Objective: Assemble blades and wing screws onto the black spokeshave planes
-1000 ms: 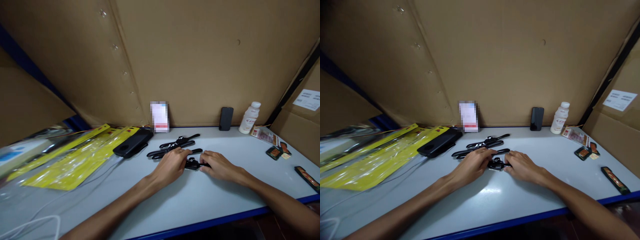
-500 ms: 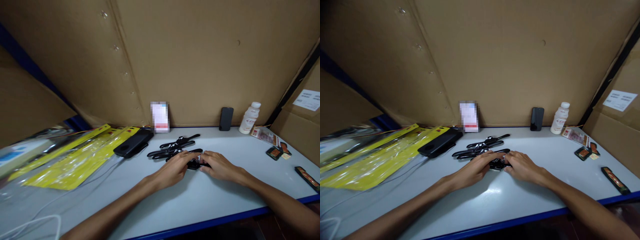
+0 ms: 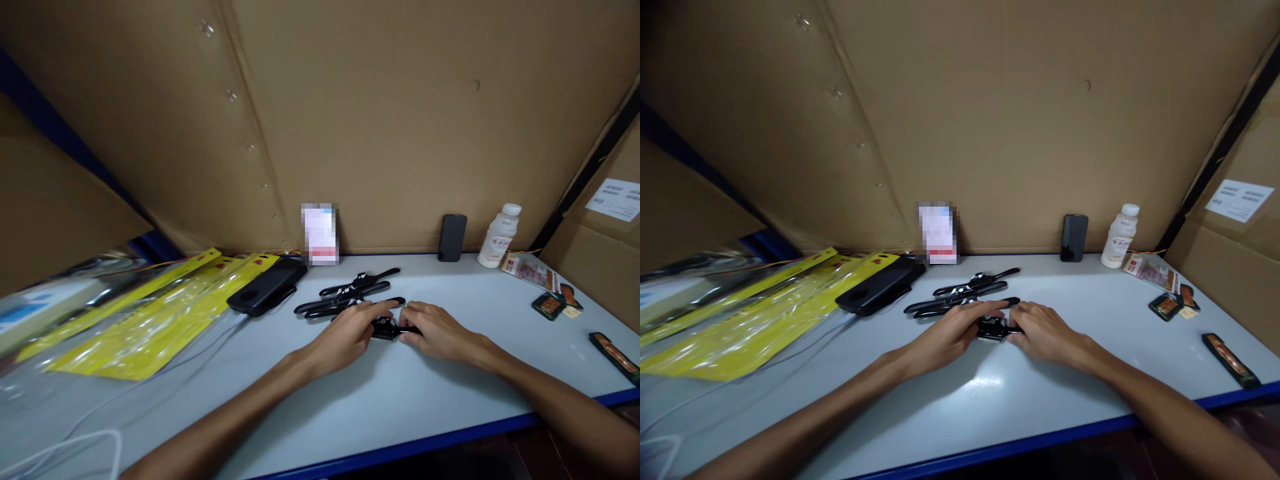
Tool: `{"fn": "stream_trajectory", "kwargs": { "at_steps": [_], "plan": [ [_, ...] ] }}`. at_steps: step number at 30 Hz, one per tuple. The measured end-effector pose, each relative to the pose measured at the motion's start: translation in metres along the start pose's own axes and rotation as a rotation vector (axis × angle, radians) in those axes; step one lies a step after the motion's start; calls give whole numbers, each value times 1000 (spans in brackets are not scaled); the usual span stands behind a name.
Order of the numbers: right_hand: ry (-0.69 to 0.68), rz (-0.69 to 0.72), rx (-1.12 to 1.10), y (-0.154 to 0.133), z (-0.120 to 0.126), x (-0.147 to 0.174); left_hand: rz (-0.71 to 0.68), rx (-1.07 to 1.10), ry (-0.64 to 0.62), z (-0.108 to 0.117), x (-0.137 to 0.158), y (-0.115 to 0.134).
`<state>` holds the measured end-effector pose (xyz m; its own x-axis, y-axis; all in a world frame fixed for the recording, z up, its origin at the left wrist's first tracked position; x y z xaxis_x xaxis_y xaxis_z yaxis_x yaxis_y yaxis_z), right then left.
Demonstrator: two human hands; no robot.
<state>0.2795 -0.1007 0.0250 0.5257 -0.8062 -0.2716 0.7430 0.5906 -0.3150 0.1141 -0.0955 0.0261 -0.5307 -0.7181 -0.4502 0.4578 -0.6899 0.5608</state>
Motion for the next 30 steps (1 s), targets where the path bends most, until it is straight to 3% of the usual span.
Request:
{"fn": "stream_trajectory", "kwargs": {
  "at_steps": [8,15,30],
  "plan": [
    [3,4,-15,2,0,0,33,13,4,3,-1,-1],
    [11,-3,-5,3,1,-1,56,-248,82,11,-2,0],
    [24,5,8,5,0,1,111,-262,61,10,-3,2]
  ]
}}
Point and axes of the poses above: each hand's wrist, its own x-axis away from the middle knuckle, its own z-axis out of the back of the hand, y = z × x, the point moved 5 cm from there along -x, towards the middle knuckle, and after that the axes turned 13 degrees about y, right-handed, at the moved point
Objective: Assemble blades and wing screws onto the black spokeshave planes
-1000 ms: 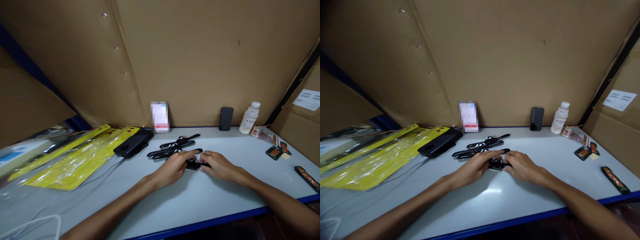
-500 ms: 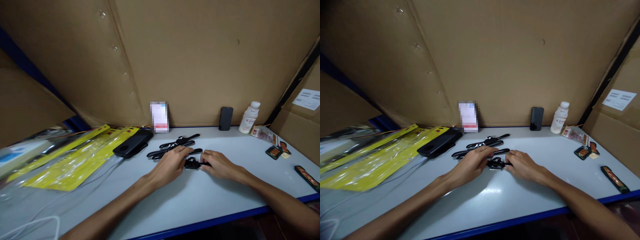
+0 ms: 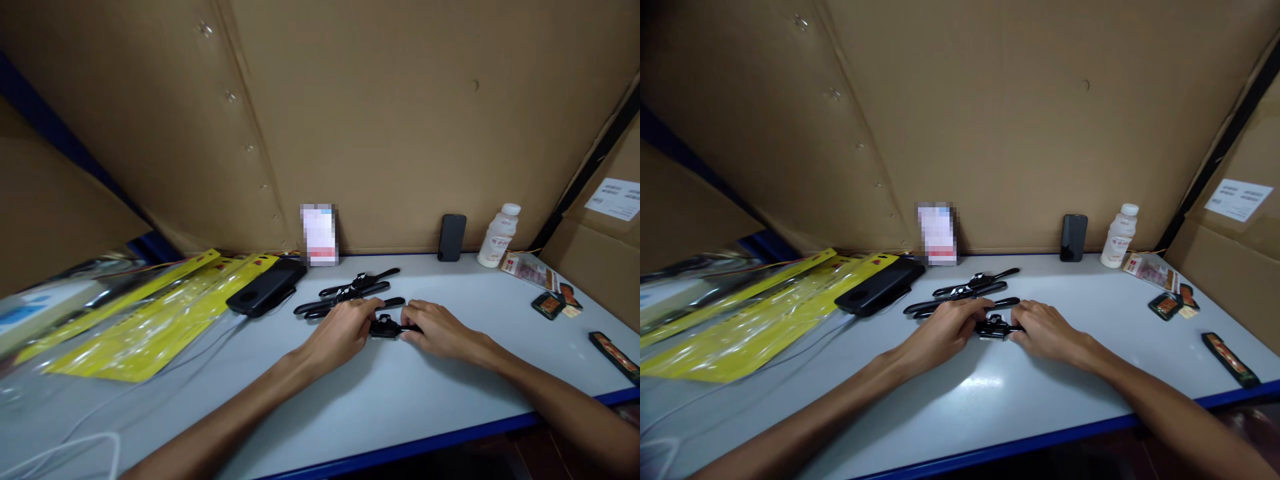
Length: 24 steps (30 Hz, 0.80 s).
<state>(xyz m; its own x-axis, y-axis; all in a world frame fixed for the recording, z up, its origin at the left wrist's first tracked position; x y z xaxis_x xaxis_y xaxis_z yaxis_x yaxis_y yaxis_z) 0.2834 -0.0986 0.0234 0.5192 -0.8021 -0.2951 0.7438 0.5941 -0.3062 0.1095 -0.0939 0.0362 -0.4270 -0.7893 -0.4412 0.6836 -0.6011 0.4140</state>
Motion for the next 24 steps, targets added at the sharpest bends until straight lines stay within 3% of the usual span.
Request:
{"fn": "stream_trajectory", "kwargs": {
  "at_steps": [6,13,24],
  "plan": [
    [-6,-2,3,-1,1,-1,10,8,-4,-2,1,-2],
    [-12,1,14,-1,0,-1,-61,237,14,-10,1,-6],
    [-5,8,5,-1,-1,0,-17,208,12,-9,3,-7]
  ]
}}
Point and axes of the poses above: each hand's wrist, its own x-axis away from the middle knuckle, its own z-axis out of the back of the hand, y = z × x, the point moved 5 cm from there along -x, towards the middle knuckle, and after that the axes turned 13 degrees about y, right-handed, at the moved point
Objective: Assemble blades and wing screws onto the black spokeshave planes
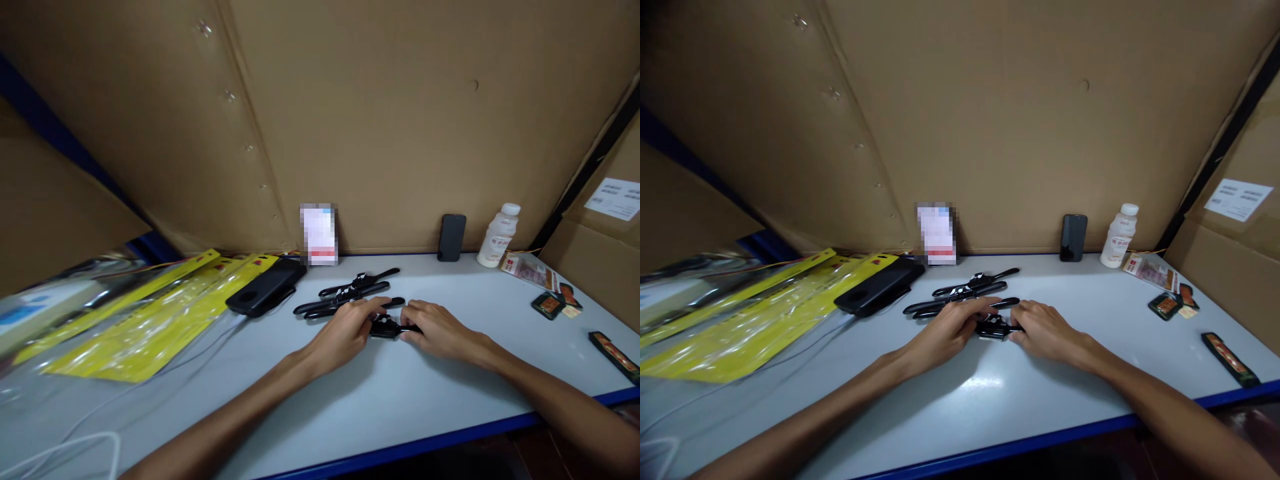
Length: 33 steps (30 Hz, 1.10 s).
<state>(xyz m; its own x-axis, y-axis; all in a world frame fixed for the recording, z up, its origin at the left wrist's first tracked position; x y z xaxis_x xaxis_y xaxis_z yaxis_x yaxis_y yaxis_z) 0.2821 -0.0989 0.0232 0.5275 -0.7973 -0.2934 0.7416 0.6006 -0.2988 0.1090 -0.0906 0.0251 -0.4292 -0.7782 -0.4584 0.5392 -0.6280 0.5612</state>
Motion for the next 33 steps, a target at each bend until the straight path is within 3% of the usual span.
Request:
{"fn": "stream_trajectory", "kwargs": {
  "at_steps": [14,24,33],
  "plan": [
    [0,-1,-9,0,1,0,4,-40,-6,0,0,0],
    [-11,-20,-6,-1,2,-1,-76,-19,4,1,0,6],
    [-20,-21,0,-3,3,-1,-73,3,-74,-6,3,5]
  ]
}}
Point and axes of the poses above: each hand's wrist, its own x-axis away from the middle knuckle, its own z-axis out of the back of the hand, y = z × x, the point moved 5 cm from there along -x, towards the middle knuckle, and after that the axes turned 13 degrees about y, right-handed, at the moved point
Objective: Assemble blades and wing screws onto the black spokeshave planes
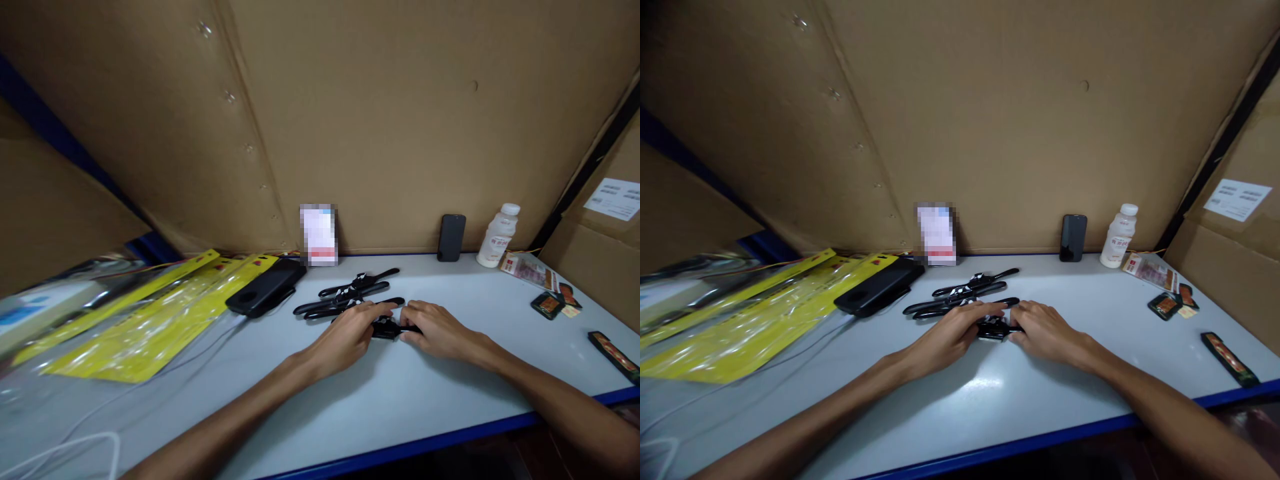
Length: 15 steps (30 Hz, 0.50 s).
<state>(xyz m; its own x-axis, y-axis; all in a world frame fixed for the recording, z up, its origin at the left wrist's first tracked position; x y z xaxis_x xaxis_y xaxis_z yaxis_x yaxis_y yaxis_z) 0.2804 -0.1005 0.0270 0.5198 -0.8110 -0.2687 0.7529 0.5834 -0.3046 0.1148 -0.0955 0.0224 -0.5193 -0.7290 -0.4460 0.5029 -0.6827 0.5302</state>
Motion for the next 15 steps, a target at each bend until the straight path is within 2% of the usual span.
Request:
{"fn": "stream_trajectory", "kwargs": {
  "at_steps": [6,9,12,15],
  "plan": [
    [6,5,1,-1,1,0,-10,14,-12,-2,0,0],
    [10,12,5,1,0,0,7,-13,26,0,0,-1],
    [5,14,9,2,-1,0,18,-108,94,6,-2,0],
    [4,9,12,2,-2,0,13,-217,100,8,-3,3]
  ]
}}
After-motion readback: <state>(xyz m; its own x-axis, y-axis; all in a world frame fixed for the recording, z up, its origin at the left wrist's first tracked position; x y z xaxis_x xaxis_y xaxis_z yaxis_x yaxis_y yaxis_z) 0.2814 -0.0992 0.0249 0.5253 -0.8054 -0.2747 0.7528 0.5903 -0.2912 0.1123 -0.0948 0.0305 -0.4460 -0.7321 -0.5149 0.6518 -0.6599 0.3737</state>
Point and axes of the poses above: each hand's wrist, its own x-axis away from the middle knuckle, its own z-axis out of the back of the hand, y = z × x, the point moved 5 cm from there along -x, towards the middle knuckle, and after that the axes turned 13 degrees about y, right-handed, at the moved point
